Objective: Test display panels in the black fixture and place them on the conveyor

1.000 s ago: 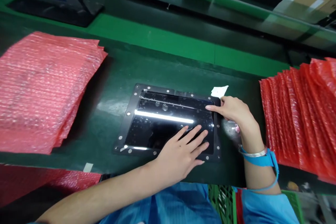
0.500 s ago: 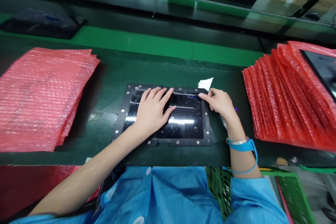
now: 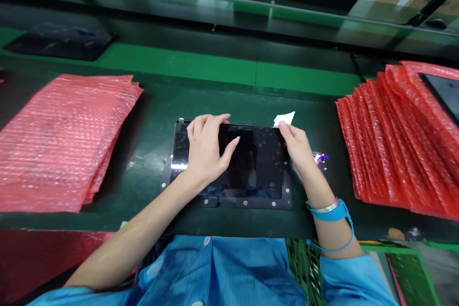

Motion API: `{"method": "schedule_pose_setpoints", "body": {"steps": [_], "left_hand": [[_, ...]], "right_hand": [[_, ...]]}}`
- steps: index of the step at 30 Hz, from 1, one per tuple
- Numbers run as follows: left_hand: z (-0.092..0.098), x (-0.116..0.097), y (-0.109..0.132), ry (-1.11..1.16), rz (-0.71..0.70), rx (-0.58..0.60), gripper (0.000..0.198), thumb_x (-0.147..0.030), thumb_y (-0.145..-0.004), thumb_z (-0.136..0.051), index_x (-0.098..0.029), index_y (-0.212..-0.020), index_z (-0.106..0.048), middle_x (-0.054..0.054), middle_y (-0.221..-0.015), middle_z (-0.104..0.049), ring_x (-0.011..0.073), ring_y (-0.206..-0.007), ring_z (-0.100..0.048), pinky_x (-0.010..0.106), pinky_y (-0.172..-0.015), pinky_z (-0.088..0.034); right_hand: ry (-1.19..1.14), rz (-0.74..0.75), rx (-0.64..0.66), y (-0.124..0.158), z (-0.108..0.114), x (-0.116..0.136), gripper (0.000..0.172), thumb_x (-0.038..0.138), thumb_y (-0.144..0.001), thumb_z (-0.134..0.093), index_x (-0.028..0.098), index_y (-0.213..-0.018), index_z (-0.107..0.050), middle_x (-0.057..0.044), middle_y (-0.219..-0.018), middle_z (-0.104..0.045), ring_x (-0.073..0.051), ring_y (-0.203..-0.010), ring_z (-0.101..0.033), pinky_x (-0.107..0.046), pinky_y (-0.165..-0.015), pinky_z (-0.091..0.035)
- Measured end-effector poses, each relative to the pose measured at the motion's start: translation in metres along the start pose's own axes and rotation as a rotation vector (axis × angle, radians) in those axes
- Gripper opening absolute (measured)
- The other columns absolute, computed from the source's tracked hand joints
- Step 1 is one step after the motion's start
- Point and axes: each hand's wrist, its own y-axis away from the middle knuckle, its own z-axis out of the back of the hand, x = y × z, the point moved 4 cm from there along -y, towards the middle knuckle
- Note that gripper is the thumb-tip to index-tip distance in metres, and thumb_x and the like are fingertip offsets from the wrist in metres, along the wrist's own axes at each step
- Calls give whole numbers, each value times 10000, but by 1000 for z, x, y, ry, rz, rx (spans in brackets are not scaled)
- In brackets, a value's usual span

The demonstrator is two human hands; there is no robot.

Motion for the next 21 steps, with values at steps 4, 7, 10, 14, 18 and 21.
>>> {"method": "schedule_pose_setpoints", "body": {"steps": [4, 7, 10, 14, 18, 21], "left_hand": [[6, -5, 1, 59, 17, -34, 329, -331, -936, -487, -178, -1224, -528, 113, -1105, -682, 299, -1108, -542, 476, -1007, -360], [16, -2, 1, 79, 18, -38, 312, -322, -943, -486, -193, -1219, -553, 102, -1112, -694, 291, -1114, -556, 471, -1018, -359], [37, 18, 0, 89, 49, -68, 280, -260, -964, -460, -230, -1197, -612, 81, -1179, -694, 268, -1158, -572, 453, -1051, -356], [57, 67, 1, 345, 372, -192, 205, -321, -936, -546, -231, -1041, -697, 58, -1032, -719, 239, -1011, -640, 373, -931, -467], [37, 89, 8, 876, 825, -55, 379, -509, -792, -720, -195, -611, -610, 31, -606, -613, 202, -631, -621, 296, -583, -493], [34, 88, 9, 1026, 928, -118, 419, -450, -677, -830, -204, -523, -529, 14, -568, -606, 214, -648, -653, 296, -568, -519]], "right_hand": [[-150, -89, 32, 4, -4, -1, 645, 866, -680, -627, 224, -643, -585, -52, -623, -614, -257, -686, -653, -332, -601, -532], [-218, -130, 6, 6, -5, -3, 624, 840, -658, -680, 232, -598, -555, -58, -602, -612, -283, -702, -669, -346, -587, -541], [-268, -135, -69, 7, -8, -5, 600, 808, -619, -731, 236, -598, -551, -53, -588, -605, -296, -699, -672, -356, -565, -541], [-292, -166, -131, 9, -15, -4, 621, 824, -569, -743, 249, -571, -508, -36, -546, -567, -283, -642, -653, -350, -515, -528], [-290, -184, -163, 11, -16, -2, 623, 840, -594, -716, 254, -608, -504, -41, -593, -590, -293, -707, -667, -355, -543, -552], [-266, -163, -102, 12, -13, 3, 643, 885, -665, -631, 248, -671, -545, -47, -630, -602, -286, -731, -669, -349, -559, -555]]}}
